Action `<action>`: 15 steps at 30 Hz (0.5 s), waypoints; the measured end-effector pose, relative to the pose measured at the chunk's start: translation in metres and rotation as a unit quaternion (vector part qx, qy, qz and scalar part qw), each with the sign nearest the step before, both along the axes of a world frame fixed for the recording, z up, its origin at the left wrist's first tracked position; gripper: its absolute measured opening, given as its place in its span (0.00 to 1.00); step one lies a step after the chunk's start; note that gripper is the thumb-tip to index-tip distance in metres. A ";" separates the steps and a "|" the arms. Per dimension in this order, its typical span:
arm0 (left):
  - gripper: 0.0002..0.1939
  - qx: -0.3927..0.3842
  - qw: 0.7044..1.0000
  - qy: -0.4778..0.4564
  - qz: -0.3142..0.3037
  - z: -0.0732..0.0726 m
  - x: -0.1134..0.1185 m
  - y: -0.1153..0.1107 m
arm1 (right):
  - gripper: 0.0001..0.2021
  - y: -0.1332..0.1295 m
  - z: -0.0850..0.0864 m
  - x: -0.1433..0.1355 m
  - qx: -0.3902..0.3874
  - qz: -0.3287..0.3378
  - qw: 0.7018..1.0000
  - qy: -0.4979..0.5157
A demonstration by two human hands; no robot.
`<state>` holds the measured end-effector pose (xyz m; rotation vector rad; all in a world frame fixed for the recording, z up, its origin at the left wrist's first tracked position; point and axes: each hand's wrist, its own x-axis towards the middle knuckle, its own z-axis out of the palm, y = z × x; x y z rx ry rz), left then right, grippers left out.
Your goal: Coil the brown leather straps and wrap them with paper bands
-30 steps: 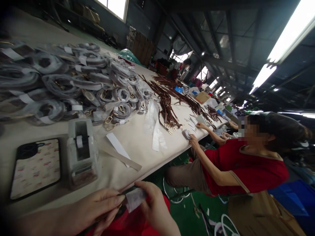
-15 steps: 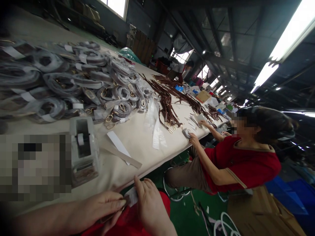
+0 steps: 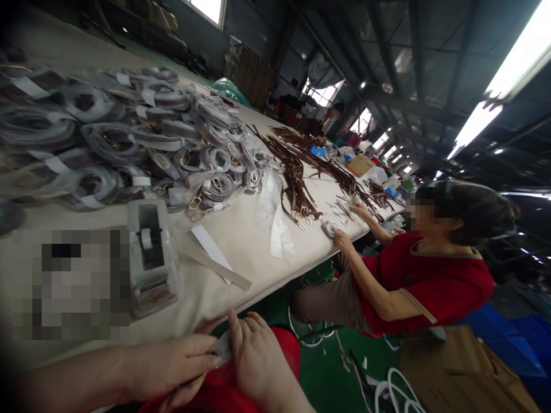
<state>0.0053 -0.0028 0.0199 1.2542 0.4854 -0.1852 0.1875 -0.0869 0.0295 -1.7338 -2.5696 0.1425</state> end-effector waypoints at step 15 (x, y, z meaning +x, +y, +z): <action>0.31 -0.171 0.981 -0.079 0.047 -0.004 -0.001 0.004 | 0.26 0.012 -0.005 -0.006 -0.031 -0.054 0.989 0.134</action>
